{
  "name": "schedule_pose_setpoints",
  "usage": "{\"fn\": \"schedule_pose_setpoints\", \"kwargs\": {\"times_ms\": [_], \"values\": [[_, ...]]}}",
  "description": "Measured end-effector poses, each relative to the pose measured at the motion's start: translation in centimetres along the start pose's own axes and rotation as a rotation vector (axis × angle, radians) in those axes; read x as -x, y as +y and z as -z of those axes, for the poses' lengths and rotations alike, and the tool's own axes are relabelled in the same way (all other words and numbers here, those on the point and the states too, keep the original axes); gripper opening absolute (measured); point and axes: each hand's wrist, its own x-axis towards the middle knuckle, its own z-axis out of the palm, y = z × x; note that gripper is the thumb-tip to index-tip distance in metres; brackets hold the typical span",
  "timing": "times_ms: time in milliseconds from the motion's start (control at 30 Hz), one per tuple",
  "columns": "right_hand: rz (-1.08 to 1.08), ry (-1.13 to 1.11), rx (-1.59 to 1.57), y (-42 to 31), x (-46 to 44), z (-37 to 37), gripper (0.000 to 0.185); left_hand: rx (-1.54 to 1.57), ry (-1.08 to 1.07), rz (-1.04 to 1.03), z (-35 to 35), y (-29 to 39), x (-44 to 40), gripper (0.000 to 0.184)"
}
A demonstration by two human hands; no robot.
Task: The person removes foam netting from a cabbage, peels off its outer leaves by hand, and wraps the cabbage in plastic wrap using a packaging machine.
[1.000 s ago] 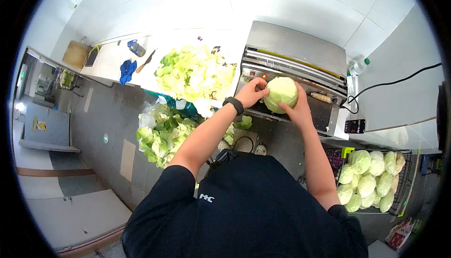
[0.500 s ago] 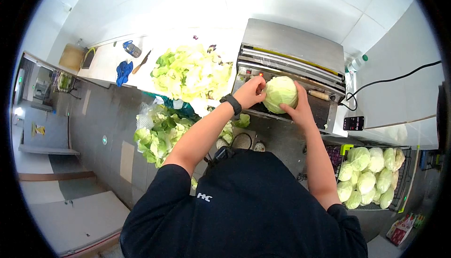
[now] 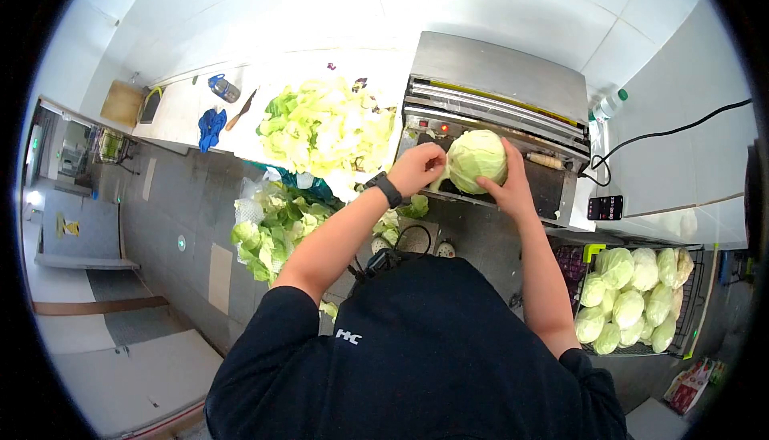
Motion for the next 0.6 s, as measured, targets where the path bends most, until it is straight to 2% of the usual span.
{"fn": "schedule_pose_setpoints", "kwargs": {"times_ms": [67, 167, 233, 300, 333, 467, 567, 600], "values": [[-0.031, -0.001, 0.003, -0.4, 0.2, 0.0, 0.095, -0.170, -0.086, 0.042, 1.2, -0.6, 0.6, 0.010], [-0.051, 0.003, 0.012, -0.8, 0.3, 0.0, 0.095, -0.150, 0.009, 0.077, 1.1, -1.3, 1.2, 0.010], [-0.037, 0.006, 0.016, -0.9, 0.2, -0.3, 0.095, -0.105, 0.016, 0.119, -0.2, -1.1, 0.8, 0.016], [-0.052, 0.019, 0.002, -0.9, 0.1, -0.3, 0.094, 0.212, 0.007, 0.252, -1.5, -0.3, 0.3, 0.024], [-0.048, 0.015, 0.004, -0.8, 0.0, -0.3, 0.094, 0.187, -0.011, 0.283, -1.5, -0.1, 0.1, 0.030], [-0.055, 0.022, -0.001, -0.7, 0.1, -0.3, 0.095, 0.337, -0.015, 0.271, -1.9, -1.8, -0.2, 0.026], [-0.057, 0.024, 0.001, -0.7, 0.1, -0.2, 0.094, 0.162, -0.031, 0.270, -0.6, -1.4, 0.4, 0.018], [-0.069, 0.027, -0.007, -0.9, 0.0, -0.1, 0.094, -0.118, -0.009, 0.186, 0.2, -1.8, 0.9, 0.016]]}}
